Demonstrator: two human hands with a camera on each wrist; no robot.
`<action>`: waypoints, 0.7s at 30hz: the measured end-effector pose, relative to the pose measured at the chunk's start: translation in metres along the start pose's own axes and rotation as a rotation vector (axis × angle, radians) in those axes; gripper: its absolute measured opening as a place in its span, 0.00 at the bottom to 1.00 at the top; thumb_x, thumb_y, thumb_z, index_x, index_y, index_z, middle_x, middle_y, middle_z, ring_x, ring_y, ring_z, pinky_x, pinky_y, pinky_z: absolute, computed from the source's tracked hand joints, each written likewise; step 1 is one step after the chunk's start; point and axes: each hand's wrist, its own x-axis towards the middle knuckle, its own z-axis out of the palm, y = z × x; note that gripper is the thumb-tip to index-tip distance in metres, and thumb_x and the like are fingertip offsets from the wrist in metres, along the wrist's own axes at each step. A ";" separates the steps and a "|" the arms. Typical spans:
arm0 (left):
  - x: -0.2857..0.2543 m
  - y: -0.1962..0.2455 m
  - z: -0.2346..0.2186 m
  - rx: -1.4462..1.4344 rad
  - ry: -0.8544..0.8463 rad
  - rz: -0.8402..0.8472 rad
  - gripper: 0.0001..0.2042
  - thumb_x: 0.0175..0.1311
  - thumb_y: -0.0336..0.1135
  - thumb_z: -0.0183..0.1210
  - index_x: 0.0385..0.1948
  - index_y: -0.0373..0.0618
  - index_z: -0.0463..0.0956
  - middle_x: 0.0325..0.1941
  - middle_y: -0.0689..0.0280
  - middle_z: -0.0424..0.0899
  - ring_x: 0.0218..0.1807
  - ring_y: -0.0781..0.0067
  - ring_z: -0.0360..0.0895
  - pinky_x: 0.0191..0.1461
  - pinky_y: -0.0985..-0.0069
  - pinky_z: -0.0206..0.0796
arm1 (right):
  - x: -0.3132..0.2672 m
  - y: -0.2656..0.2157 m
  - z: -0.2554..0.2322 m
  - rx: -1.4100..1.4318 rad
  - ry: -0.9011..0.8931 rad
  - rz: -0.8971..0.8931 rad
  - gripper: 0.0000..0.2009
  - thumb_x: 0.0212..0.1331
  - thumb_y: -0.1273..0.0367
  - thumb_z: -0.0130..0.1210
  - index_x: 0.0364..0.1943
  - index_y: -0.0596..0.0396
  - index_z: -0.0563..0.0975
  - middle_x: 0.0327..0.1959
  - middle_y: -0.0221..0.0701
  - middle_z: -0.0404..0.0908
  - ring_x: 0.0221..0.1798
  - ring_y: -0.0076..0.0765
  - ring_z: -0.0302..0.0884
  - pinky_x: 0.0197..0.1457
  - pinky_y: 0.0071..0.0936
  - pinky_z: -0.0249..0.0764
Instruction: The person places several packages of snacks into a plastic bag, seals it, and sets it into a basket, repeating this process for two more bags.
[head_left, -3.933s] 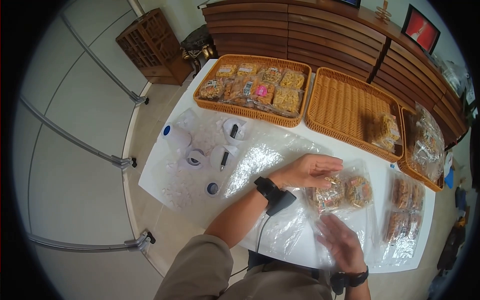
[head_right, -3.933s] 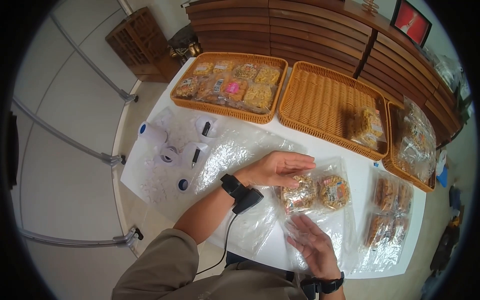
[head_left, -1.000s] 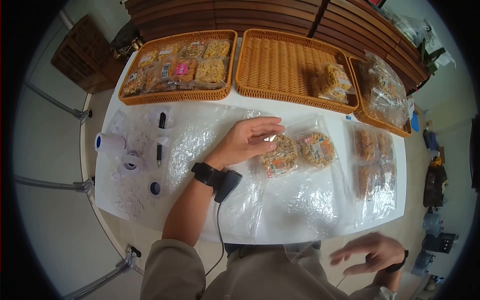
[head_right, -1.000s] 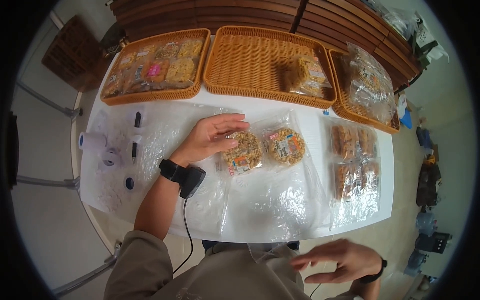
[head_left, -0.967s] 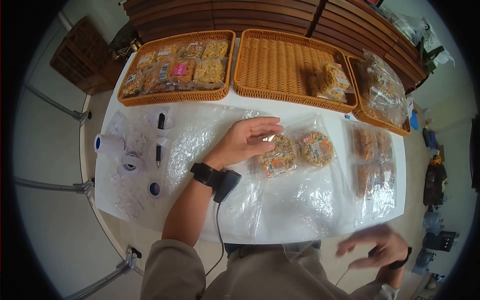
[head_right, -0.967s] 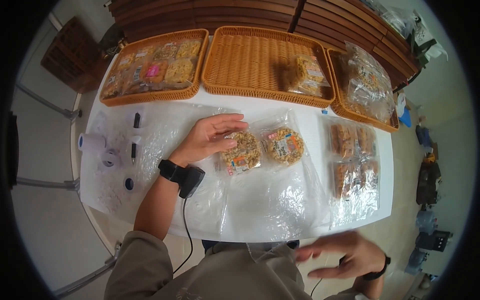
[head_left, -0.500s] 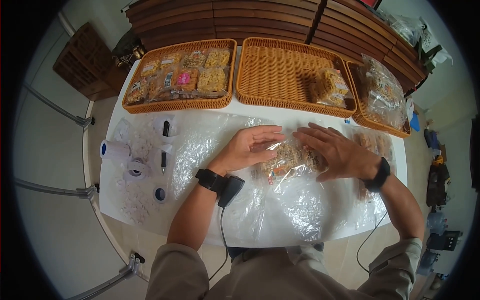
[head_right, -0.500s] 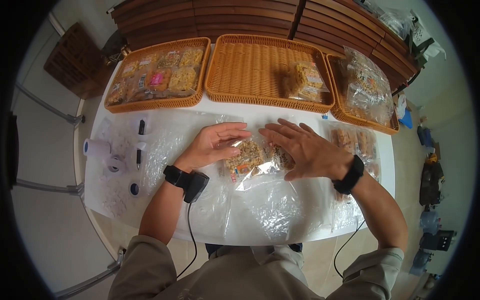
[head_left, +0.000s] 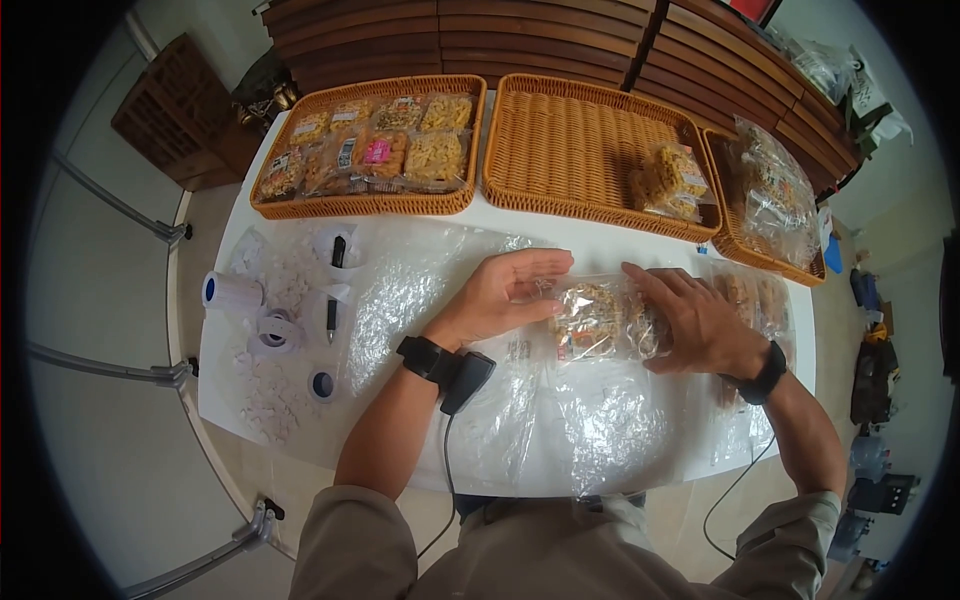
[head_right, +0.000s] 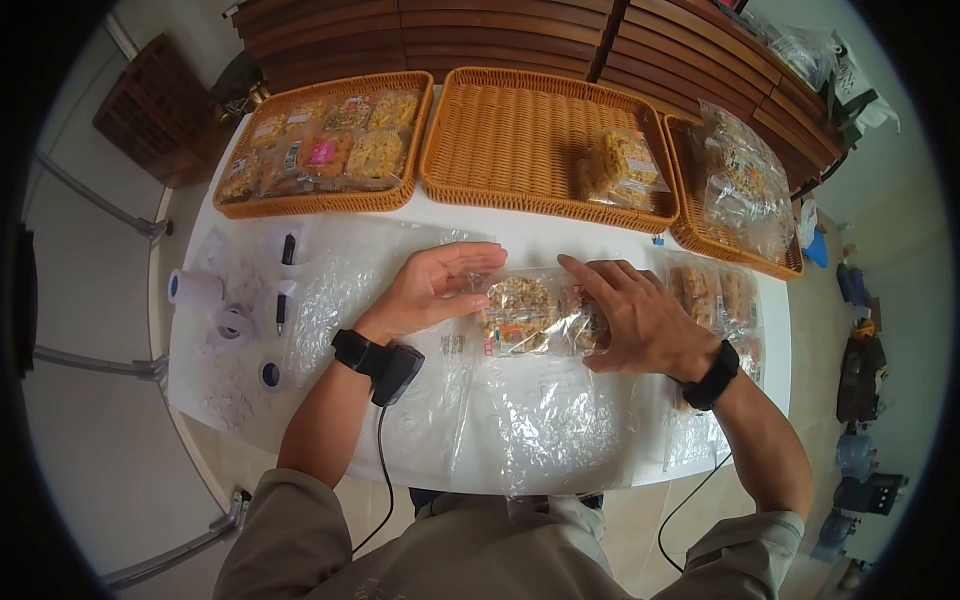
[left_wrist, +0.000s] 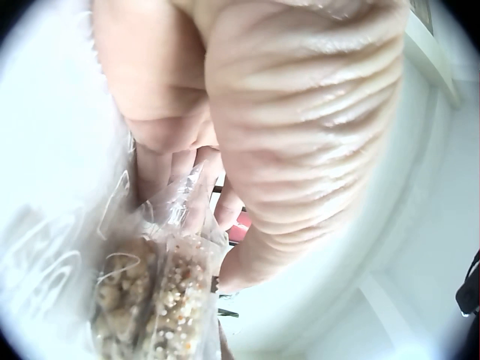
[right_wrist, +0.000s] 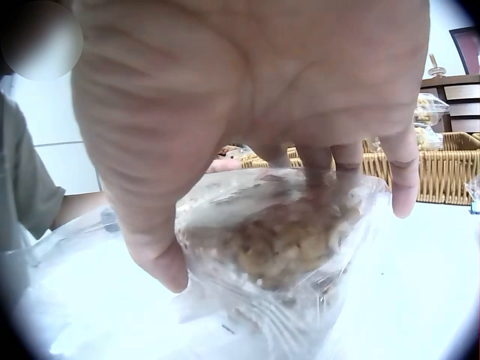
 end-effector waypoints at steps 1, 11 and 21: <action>0.000 0.000 0.001 0.015 0.019 0.008 0.26 0.63 0.19 0.60 0.65 0.35 0.67 0.64 0.58 0.76 0.66 0.69 0.72 0.69 0.73 0.66 | -0.003 0.002 0.005 -0.035 0.049 -0.041 0.51 0.35 0.65 0.70 0.72 0.53 0.58 0.56 0.46 0.76 0.60 0.55 0.73 0.65 0.46 0.71; 0.002 -0.005 -0.002 0.032 0.140 0.003 0.18 0.69 0.19 0.53 0.61 0.36 0.72 0.60 0.63 0.80 0.60 0.76 0.76 0.64 0.80 0.68 | -0.008 0.011 0.011 0.015 0.066 0.091 0.53 0.35 0.62 0.73 0.72 0.51 0.57 0.54 0.45 0.76 0.60 0.54 0.73 0.64 0.48 0.72; 0.003 -0.007 -0.001 -0.012 0.181 0.011 0.17 0.68 0.20 0.56 0.59 0.35 0.72 0.54 0.59 0.83 0.54 0.74 0.80 0.59 0.78 0.73 | 0.002 -0.008 -0.024 -0.006 -0.114 -0.027 0.62 0.33 0.52 0.78 0.76 0.52 0.51 0.71 0.47 0.64 0.74 0.56 0.59 0.77 0.51 0.56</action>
